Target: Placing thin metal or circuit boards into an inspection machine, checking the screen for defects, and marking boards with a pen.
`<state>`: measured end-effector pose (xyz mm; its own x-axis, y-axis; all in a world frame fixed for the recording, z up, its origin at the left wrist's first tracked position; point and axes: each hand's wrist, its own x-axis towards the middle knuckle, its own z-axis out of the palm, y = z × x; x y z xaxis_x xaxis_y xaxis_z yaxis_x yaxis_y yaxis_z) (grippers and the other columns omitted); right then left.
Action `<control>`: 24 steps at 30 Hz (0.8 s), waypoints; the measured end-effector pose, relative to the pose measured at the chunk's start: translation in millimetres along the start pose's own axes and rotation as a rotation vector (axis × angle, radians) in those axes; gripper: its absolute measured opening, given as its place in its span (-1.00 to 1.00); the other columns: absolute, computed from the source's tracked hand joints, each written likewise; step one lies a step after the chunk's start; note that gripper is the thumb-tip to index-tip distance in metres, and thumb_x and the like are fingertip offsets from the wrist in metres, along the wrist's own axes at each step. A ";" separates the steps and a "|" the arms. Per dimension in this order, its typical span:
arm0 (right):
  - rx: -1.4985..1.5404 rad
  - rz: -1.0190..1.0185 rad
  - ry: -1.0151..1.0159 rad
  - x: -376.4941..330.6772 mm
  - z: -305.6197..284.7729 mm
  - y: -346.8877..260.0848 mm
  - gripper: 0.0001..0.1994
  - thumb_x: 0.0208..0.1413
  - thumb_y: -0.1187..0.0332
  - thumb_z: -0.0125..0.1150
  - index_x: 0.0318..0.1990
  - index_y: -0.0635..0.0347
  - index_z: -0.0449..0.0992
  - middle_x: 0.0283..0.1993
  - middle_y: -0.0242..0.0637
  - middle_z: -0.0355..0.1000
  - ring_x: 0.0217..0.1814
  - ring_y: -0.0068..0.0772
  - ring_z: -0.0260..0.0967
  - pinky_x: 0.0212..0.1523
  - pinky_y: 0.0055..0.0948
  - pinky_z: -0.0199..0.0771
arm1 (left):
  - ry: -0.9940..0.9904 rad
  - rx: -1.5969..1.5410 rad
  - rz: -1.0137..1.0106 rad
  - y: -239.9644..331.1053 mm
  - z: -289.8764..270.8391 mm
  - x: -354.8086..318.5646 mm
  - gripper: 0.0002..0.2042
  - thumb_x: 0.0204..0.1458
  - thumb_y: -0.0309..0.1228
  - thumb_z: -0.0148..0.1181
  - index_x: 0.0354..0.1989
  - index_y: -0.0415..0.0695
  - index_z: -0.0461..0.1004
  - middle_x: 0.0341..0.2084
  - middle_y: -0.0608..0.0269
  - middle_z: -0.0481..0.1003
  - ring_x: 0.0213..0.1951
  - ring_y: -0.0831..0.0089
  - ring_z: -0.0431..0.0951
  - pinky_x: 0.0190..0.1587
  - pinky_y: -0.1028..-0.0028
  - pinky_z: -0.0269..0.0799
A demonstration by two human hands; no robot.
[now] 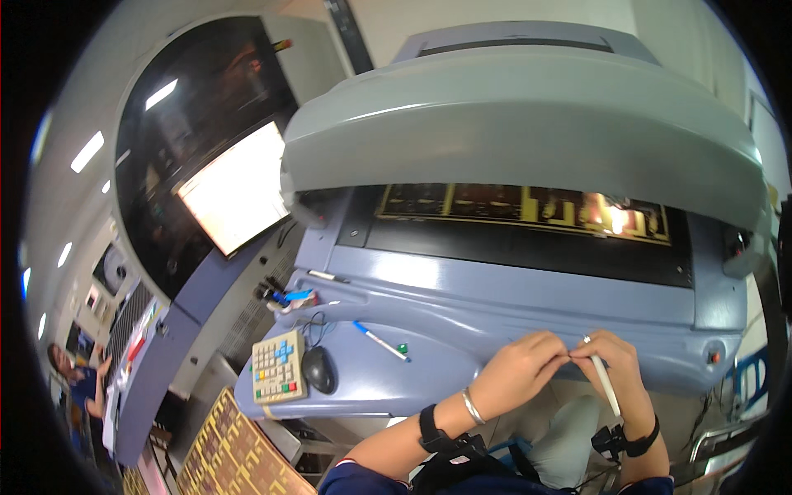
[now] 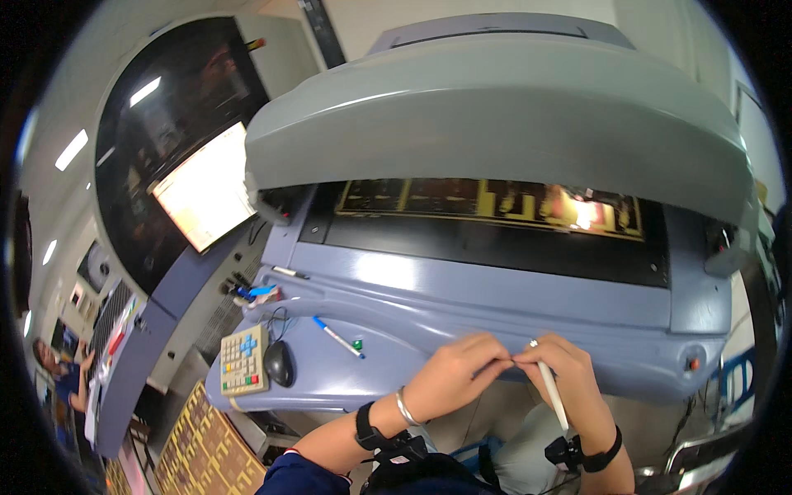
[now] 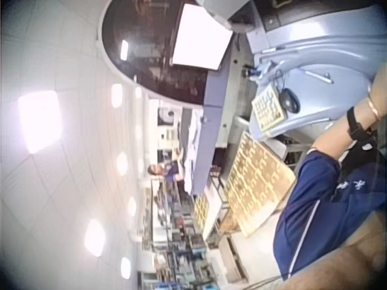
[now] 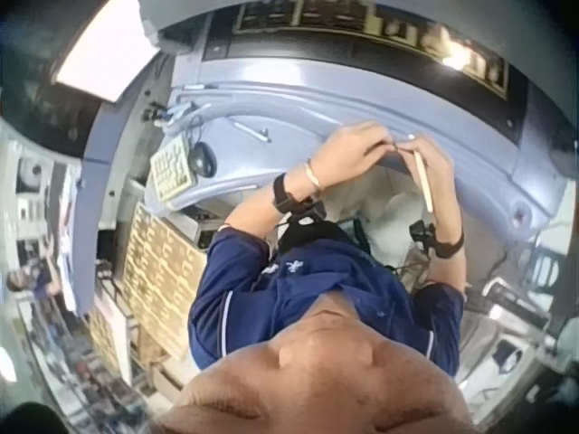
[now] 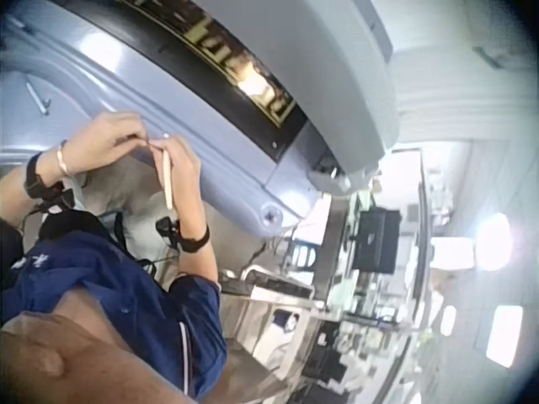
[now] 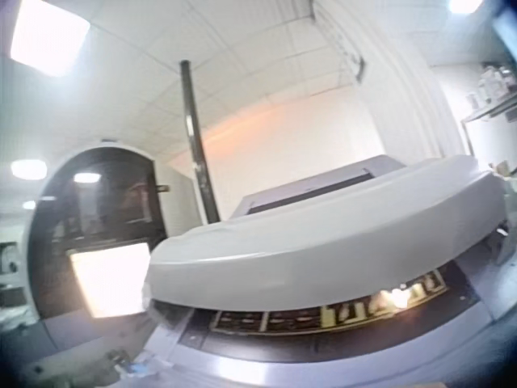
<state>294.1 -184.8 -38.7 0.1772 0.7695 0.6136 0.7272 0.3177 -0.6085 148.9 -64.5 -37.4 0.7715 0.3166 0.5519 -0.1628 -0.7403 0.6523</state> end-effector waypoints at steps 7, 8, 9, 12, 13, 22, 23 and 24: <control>0.397 0.270 0.008 0.7 29.0 -11.8 -0.92 -0.01 0.53 0.24 -0.41 0.26 0.43 -0.43 -0.29 0.41 -0.37 -0.54 0.36 -0.32 -0.54 0.39 | 0.058 -0.384 -0.344 -22.1 -17.2 -32.1 -0.79 0.15 -0.33 0.05 -0.24 -0.23 0.46 -0.30 0.21 0.51 -0.25 0.39 0.51 -0.22 0.42 0.43; 0.397 0.260 -0.012 -0.3 35.8 -16.1 -0.92 -0.01 0.53 0.24 -0.41 0.26 0.43 -0.43 -0.29 0.41 -0.37 -0.54 0.36 -0.32 -0.54 0.39 | 0.080 -0.383 -0.345 -24.8 -14.0 -36.4 -0.79 0.15 -0.33 0.05 -0.24 -0.23 0.46 -0.30 0.21 0.51 -0.25 0.39 0.51 -0.22 0.42 0.43; 0.541 0.283 -0.065 -2.6 43.4 -19.5 -0.92 0.02 0.51 0.22 -0.40 0.26 0.43 -0.42 -0.29 0.41 -0.36 -0.53 0.36 -0.30 -0.54 0.39 | 0.082 -0.715 -0.409 -27.1 -8.4 -40.6 -0.75 0.17 -0.29 0.01 -0.17 -0.22 0.45 -0.19 0.24 0.49 -0.17 0.46 0.48 -0.15 0.46 0.41; 0.651 0.270 -0.146 -6.7 60.3 -21.7 -0.91 0.07 0.45 0.20 -0.37 0.25 0.43 -0.40 -0.29 0.43 -0.36 -0.53 0.38 -0.28 -0.56 0.41 | 0.027 -1.146 -0.498 -27.2 -9.5 -50.5 -0.71 0.19 -0.25 -0.01 -0.07 -0.19 0.45 -0.04 0.28 0.44 -0.06 0.52 0.42 -0.04 0.52 0.37; 0.640 0.288 -0.138 -5.9 64.4 -24.2 -0.90 0.07 0.44 0.21 -0.36 0.25 0.43 -0.40 -0.28 0.44 -0.36 -0.54 0.39 -0.28 -0.56 0.42 | -0.043 -1.244 -0.542 -27.2 -11.6 -52.6 -0.72 0.19 -0.26 0.01 -0.04 -0.17 0.44 0.02 0.27 0.41 -0.02 0.52 0.40 0.00 0.54 0.34; 0.624 0.294 -0.157 -8.2 97.5 -31.2 -0.86 0.07 0.37 0.23 -0.37 0.22 0.42 -0.43 -0.30 0.44 -0.38 -0.53 0.39 -0.30 -0.53 0.44 | 0.077 -1.406 -0.620 -39.5 -22.6 -80.3 -0.78 0.16 -0.29 0.05 -0.13 -0.15 0.45 0.03 0.12 0.40 0.03 0.44 0.40 0.10 0.44 0.32; 0.677 0.280 -0.162 -8.2 99.0 -33.0 -0.93 0.04 0.50 0.21 -0.40 0.29 0.45 -0.38 -0.19 0.47 -0.32 -0.48 0.43 -0.28 -0.55 0.46 | 0.085 -1.402 -0.614 -38.7 -24.7 -82.6 -0.78 0.16 -0.29 0.05 -0.13 -0.15 0.45 0.03 0.12 0.40 0.03 0.44 0.40 0.10 0.44 0.32; 0.678 0.273 -0.169 -10.1 100.3 -32.8 -0.93 0.04 0.50 0.21 -0.40 0.29 0.45 -0.38 -0.19 0.47 -0.32 -0.48 0.43 -0.28 -0.55 0.46 | 0.194 -1.485 -0.571 -37.2 -27.9 -85.9 -0.78 0.16 -0.30 0.04 -0.14 -0.16 0.43 0.03 0.07 0.40 0.04 0.39 0.41 0.11 0.38 0.33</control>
<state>201.9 -147.5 -75.4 0.1490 0.9271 0.3440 0.0939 0.3331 -0.9382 71.5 -47.7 -94.5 0.8709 0.4890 0.0492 -0.4084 0.6645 0.6258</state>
